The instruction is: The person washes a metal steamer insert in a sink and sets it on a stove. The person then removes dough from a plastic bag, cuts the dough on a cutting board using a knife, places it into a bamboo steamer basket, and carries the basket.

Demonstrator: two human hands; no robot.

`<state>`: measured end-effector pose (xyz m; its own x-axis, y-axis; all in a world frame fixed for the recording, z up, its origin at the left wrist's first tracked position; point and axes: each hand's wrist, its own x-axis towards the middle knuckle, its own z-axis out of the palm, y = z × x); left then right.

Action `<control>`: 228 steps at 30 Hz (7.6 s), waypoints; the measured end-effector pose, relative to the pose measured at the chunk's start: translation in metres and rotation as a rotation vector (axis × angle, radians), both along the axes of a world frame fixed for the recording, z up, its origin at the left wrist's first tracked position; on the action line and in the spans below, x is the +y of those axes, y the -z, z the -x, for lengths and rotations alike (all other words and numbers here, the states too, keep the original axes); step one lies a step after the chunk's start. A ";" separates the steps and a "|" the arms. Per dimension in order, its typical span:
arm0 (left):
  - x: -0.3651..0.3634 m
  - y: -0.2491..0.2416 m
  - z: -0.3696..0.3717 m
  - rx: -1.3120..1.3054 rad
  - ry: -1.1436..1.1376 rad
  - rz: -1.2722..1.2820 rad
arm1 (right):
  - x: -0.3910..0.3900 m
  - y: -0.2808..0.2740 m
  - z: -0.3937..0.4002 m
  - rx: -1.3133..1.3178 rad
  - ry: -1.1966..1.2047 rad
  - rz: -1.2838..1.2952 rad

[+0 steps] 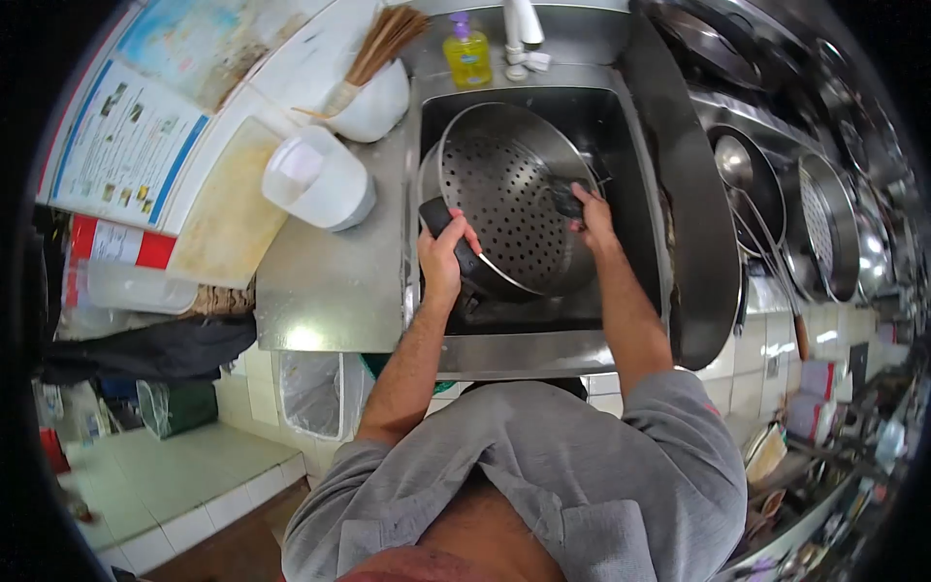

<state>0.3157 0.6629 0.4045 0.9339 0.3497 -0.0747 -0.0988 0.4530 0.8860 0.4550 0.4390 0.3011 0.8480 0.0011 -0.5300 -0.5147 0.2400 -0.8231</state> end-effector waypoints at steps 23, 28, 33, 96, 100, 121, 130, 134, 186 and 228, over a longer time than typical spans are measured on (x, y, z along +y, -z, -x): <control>0.196 -0.062 -0.003 0.455 -0.030 -1.834 | 0.058 -0.056 -0.016 -0.311 -0.152 0.067; 0.171 -0.050 0.031 0.180 -0.164 -1.991 | 0.142 -0.188 -0.009 -0.605 -0.493 -0.022; 0.148 -0.055 0.048 0.202 -0.109 -2.003 | 0.278 -0.226 0.013 -1.173 -1.124 0.558; 0.205 -0.121 -0.030 0.111 0.876 -1.964 | 0.320 -0.196 0.046 -0.894 -1.258 1.155; 0.221 -0.126 -0.020 0.015 0.815 -1.832 | 0.337 -0.189 0.037 -0.721 -1.308 1.120; 0.064 -0.016 0.071 -0.334 0.503 -1.217 | 0.100 -0.099 -0.043 -0.558 0.110 0.259; -0.047 0.099 0.026 0.326 1.405 -1.234 | 0.065 -0.079 -0.178 -0.463 0.090 0.457; -0.023 0.130 0.039 0.280 1.310 -1.478 | 0.064 -0.067 -0.220 -0.416 -0.060 0.408; -0.078 0.039 -0.276 0.180 0.525 -0.826 | 0.002 0.031 -0.234 -0.233 -0.088 0.491; -0.017 -0.142 -0.187 -0.274 0.595 -1.649 | 0.011 -0.123 -0.074 -1.188 -0.064 0.942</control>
<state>0.5031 0.6460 0.5470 0.8746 -0.4651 0.1368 -0.4780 -0.7801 0.4036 0.5287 0.4500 0.4237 0.7824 0.1145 0.6121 0.5490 -0.5907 -0.5913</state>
